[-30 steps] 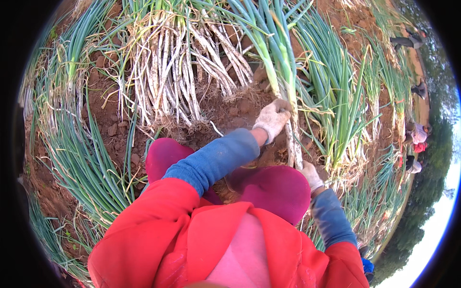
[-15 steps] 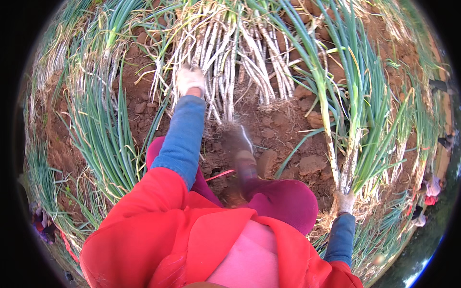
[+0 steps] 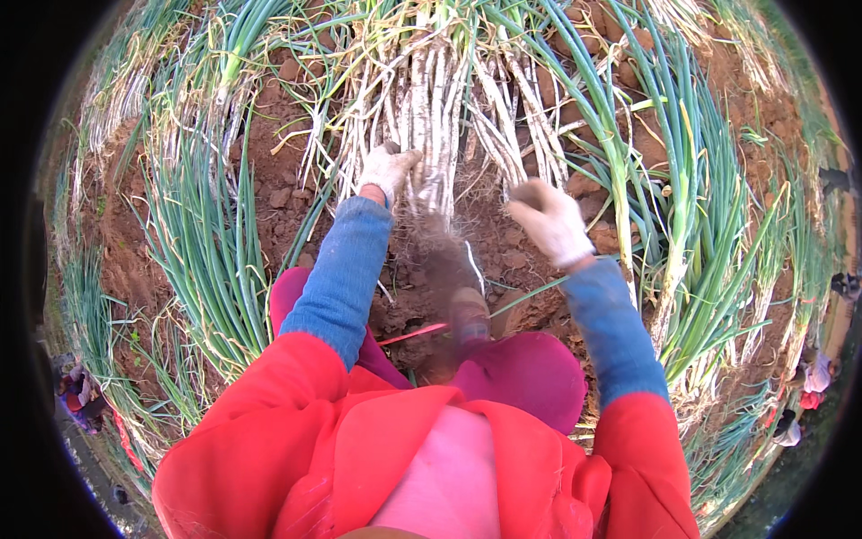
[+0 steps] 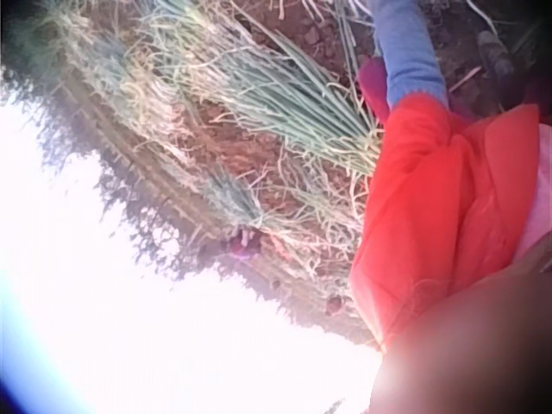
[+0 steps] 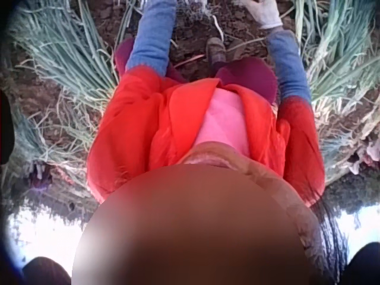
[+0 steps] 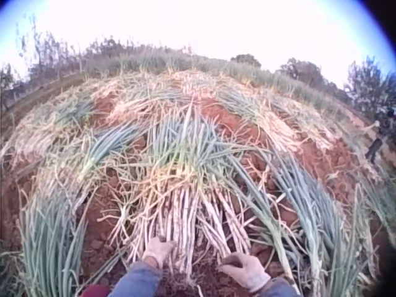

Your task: The person gathers green onions from the ground, aligns them into bundles, and secures them with red ties. The person repeats this process multiple times, creating several neat bundles of onions.

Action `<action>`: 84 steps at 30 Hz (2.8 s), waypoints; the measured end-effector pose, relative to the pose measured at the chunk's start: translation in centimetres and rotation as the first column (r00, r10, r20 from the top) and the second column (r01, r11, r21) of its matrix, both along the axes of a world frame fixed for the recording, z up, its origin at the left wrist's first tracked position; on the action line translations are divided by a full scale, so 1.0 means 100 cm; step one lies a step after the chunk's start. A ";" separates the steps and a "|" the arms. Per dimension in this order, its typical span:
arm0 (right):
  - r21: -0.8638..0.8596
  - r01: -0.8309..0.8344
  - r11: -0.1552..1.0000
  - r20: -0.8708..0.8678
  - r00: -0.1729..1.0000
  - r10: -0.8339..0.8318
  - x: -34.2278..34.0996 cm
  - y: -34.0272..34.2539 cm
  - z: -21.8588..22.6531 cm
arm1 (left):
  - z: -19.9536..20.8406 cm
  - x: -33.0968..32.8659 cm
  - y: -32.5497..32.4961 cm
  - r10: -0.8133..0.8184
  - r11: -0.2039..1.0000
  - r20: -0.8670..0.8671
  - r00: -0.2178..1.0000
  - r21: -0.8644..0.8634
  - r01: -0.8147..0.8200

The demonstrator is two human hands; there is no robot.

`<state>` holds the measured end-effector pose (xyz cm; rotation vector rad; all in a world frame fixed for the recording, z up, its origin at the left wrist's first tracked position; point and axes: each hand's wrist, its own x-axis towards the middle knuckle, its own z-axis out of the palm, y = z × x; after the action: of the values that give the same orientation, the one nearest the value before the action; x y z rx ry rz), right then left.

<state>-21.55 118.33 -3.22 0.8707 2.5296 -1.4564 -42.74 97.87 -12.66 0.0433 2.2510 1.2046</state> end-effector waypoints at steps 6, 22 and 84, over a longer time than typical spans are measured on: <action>0.024 -0.068 0.997 -0.166 0.984 0.071 -0.106 -0.046 -0.076 | 0.005 0.033 0.011 0.077 0.890 0.382 0.921 0.390 -0.236; 0.265 -0.215 0.940 -0.004 0.975 0.224 -0.103 -0.037 -0.097 | 0.004 0.040 -0.029 0.392 0.836 0.435 0.811 0.201 -0.511; -0.281 0.366 0.887 0.604 0.786 -0.133 0.196 -0.032 0.176 | -0.085 -0.013 -0.029 0.178 0.972 0.048 0.983 -0.168 -0.167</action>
<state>-1.93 115.17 14.36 1.3627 1.6611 -1.4058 -44.09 94.97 -21.18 -0.2553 2.3281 1.0875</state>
